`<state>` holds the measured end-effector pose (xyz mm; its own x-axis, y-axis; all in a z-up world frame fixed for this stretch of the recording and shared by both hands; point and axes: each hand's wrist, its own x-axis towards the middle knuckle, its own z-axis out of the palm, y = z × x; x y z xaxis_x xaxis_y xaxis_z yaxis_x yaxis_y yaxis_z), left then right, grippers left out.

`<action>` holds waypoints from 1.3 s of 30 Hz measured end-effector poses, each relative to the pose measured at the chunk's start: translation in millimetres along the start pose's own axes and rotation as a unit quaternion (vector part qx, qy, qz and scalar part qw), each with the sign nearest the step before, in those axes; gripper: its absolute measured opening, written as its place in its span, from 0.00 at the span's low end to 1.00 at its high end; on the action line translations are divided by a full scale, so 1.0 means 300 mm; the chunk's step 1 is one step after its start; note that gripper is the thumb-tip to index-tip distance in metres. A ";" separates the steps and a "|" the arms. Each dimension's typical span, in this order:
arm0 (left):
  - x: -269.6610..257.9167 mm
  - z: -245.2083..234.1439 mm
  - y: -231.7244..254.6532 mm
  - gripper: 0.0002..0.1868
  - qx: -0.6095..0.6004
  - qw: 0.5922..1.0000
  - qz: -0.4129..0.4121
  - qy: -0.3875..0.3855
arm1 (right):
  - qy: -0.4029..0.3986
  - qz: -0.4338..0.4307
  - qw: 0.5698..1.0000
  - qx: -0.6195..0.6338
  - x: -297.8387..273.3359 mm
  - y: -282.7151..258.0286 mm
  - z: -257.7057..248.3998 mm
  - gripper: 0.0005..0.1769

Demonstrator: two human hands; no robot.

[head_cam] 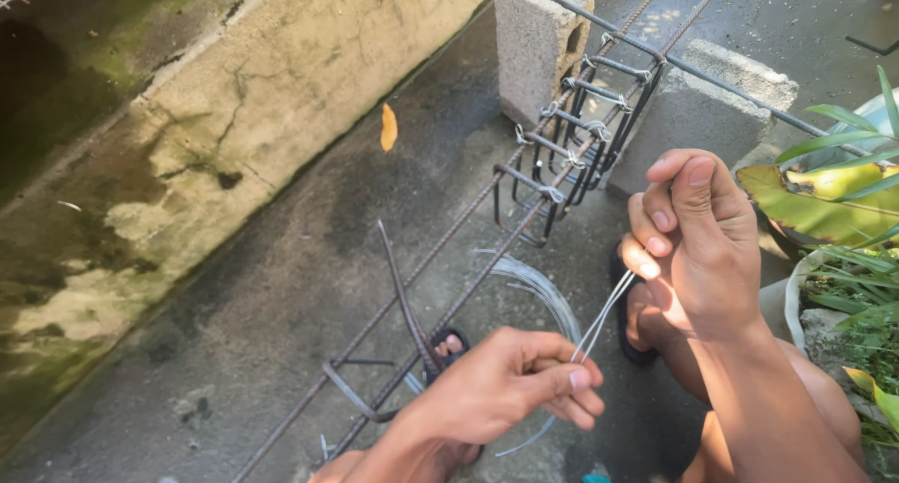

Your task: The person sits on the ground and ties a rebar cage using thin metal wire. They wrap the wire around the intersections of the rebar rods and twist it to secure the structure.

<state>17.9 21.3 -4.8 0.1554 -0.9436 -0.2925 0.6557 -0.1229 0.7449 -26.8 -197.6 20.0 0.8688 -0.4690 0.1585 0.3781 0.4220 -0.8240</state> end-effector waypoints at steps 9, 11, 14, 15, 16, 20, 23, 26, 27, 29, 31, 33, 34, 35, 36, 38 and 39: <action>-0.039 0.065 0.088 0.13 0.458 0.863 0.041 0.207 | 0.045 0.000 0.990 -0.134 0.008 -0.005 0.012 0.15; -0.050 0.073 0.107 0.12 0.379 0.904 0.003 0.198 | -0.001 0.044 0.982 -0.185 0.012 -0.018 -0.001 0.19; -0.060 0.071 0.108 0.12 0.324 0.928 -0.013 0.184 | -0.023 0.062 0.969 -0.239 0.022 -0.047 -0.019 0.22; -0.062 0.070 0.102 0.12 0.324 0.928 -0.013 0.185 | -0.023 0.062 0.969 -0.239 0.022 -0.048 -0.026 0.22; -0.066 0.069 0.096 0.12 0.310 0.935 -0.004 0.170 | -0.025 0.056 0.969 -0.238 0.021 -0.048 -0.034 0.20; -0.078 0.087 0.102 0.14 0.306 0.941 -0.005 0.143 | -0.017 0.047 0.963 -0.266 0.019 -0.038 -0.043 0.15; -0.086 0.092 0.097 0.15 0.260 0.958 0.008 0.120 | -0.032 0.045 0.955 -0.293 0.023 -0.014 -0.050 0.13; -0.096 0.074 0.093 0.14 0.199 0.975 0.004 0.100 | -0.042 0.050 0.934 -0.351 0.012 0.009 -0.067 0.12; -0.103 0.072 0.102 0.14 0.198 0.975 0.004 0.101 | -0.043 0.050 0.934 -0.351 0.008 0.011 -0.066 0.12; -0.115 0.069 0.119 0.13 0.135 0.984 0.000 0.113 | -0.093 0.032 0.899 -0.427 -0.001 0.016 -0.067 0.14; -0.102 0.045 0.091 0.13 0.077 0.988 0.009 0.134 | -0.142 0.036 0.896 -0.419 0.000 0.034 -0.102 0.27; -0.098 0.022 0.079 0.13 0.019 0.988 0.019 0.154 | -0.190 0.040 0.891 -0.410 -0.005 0.046 -0.117 0.41; -0.102 0.013 0.081 0.14 -0.015 0.985 0.014 0.173 | -0.217 0.035 0.872 -0.438 -0.009 0.050 -0.113 0.40; -0.105 0.005 0.080 0.14 -0.050 0.980 0.011 0.194 | -0.246 0.030 0.851 -0.464 -0.012 0.056 -0.110 0.39; -0.112 -0.011 0.091 0.14 -0.051 0.979 0.012 0.196 | -0.248 0.029 0.851 -0.462 -0.019 0.068 -0.095 0.39; -0.126 -0.042 0.111 0.17 0.036 0.984 -0.005 0.175 | -0.249 -0.009 0.789 -0.562 -0.040 0.091 -0.066 0.32; -0.129 -0.047 0.116 0.17 0.035 0.984 -0.006 0.176 | -0.250 -0.008 0.789 -0.561 -0.047 0.099 -0.059 0.32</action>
<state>45.2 57.8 23.8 0.4027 -0.7787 -0.4812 0.6080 -0.1654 0.7765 -33.6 -192.1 -16.1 0.9903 0.0148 0.1381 0.1129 -0.6652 -0.7380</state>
